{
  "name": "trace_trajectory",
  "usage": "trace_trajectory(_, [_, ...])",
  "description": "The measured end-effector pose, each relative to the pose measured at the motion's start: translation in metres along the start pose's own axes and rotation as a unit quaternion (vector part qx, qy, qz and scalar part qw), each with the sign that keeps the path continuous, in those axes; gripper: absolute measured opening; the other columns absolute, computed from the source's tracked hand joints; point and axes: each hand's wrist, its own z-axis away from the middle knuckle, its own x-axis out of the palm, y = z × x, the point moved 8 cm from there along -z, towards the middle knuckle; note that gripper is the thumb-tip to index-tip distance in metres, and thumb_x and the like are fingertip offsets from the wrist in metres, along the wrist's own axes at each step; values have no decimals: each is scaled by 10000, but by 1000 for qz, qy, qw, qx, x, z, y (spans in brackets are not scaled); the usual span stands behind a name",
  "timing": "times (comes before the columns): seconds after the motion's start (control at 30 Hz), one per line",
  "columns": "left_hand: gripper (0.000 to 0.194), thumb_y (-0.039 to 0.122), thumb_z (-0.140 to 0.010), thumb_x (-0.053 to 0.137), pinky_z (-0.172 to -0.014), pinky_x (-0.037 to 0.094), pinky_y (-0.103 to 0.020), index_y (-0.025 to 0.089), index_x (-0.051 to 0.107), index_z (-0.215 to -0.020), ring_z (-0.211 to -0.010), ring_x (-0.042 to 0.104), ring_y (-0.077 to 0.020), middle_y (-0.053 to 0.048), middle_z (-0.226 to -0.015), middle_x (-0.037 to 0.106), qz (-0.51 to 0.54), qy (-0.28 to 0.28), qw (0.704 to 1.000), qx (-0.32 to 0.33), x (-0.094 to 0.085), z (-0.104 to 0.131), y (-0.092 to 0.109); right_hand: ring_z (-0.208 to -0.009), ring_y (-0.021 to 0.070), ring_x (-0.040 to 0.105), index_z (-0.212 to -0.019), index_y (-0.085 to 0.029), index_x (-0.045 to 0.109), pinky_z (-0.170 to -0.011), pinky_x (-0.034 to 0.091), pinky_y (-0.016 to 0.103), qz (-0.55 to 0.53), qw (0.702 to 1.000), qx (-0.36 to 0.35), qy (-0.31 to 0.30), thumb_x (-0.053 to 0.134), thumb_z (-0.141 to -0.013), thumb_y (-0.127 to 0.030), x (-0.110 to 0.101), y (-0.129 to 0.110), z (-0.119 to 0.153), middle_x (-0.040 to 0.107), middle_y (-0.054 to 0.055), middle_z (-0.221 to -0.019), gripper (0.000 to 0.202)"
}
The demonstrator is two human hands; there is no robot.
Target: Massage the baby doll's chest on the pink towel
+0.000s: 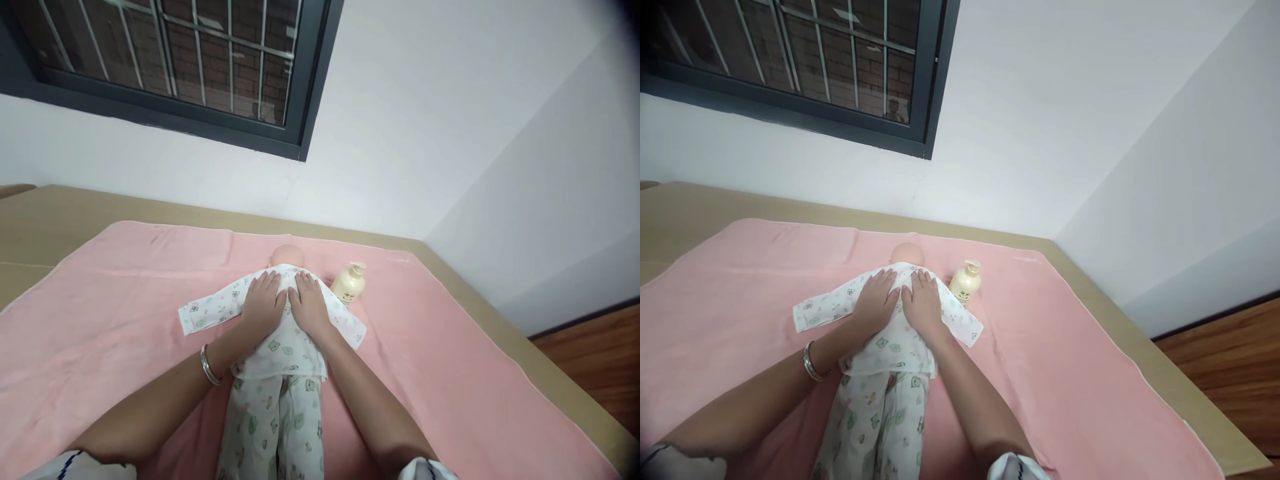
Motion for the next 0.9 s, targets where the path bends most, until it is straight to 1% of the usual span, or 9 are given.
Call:
trace_trajectory(0.17, [459,272,-987,331,-1157,362,-526,106,554,-1353,-1395,464,-316,-160,-1427,580,-23,2,1000,-1,-6,2,6,-1466,281,329,-1469,-63,443,-1223,199,477,-4,1000,-3,5,328,-1030,-322,2,-1,2,420,175,-1547,522])
trace_trajectory(0.3, [453,257,-976,349,-1112,406,-529,46,581,-1303,-1344,511,-342,-223,-1355,615,-56,-3,998,43,-12,6,21,-1421,271,396,-1421,-74,503,-1211,231,448,-6,1000,-26,6,400,-1010,-326,-6,0,-2,477,168,-1508,492])
trace_trajectory(0.37, [444,253,-973,353,-1117,408,-515,32,608,-1261,-1304,548,-334,-233,-1322,634,-58,-11,997,57,-15,5,23,-1402,267,419,-1400,-86,525,-1202,248,440,-2,999,-35,8,422,-1005,-330,-9,-1,-2,499,163,-1491,476])
trace_trajectory(0.43, [433,257,-978,348,-1138,400,-481,51,630,-1233,-1293,564,-305,-210,-1318,645,-43,-24,997,55,-16,-1,17,-1398,279,423,-1397,-89,527,-1190,263,454,15,1000,-25,8,403,-1012,-318,-10,-6,2,510,165,-1479,464])
trace_trajectory(0.53, [451,293,-997,326,-1146,406,-437,67,619,-1255,-1301,562,-274,-176,-1339,642,-18,-56,998,21,-12,-14,-3,-1378,305,444,-1394,-61,524,-1173,280,461,68,998,-7,14,341,-1020,-262,-11,-23,16,544,193,-1435,462])
trace_trajectory(0.63, [476,300,-1000,304,-1132,418,-439,51,592,-1285,-1296,564,-277,-181,-1338,640,-27,-64,998,-8,-7,-20,-16,-1343,317,481,-1376,-40,528,-1150,308,447,103,994,-22,-1,363,-1009,-248,-13,-41,27,573,218,-1389,453])
trace_trajectory(0.7, [467,269,-992,296,-1124,415,-469,51,590,-1282,-1306,554,-292,-193,-1335,638,-49,-44,998,5,-7,-14,-9,-1296,302,526,-1308,-86,582,-1115,346,435,91,995,-25,-30,365,-1013,-254,-15,-40,24,618,193,-1336,403])
trace_trajectory(0.77, [459,235,-978,307,-1110,416,-503,41,590,-1282,-1321,539,-315,-214,-1343,627,-70,-19,997,26,-8,-3,6,-1303,276,524,-1268,-130,605,-1109,353,422,62,996,-18,-58,334,-1035,-273,-17,-28,14,615,161,-1353,385])
trace_trajectory(0.9, [464,201,-950,354,-1129,397,-509,1,583,-1301,-1330,534,-334,-238,-1367,605,-76,-3,994,73,-10,12,33,-1441,279,373,-1418,-89,480,-1159,296,443,46,996,19,-75,305,-1055,-318,-15,-4,-3,441,179,-1530,464])
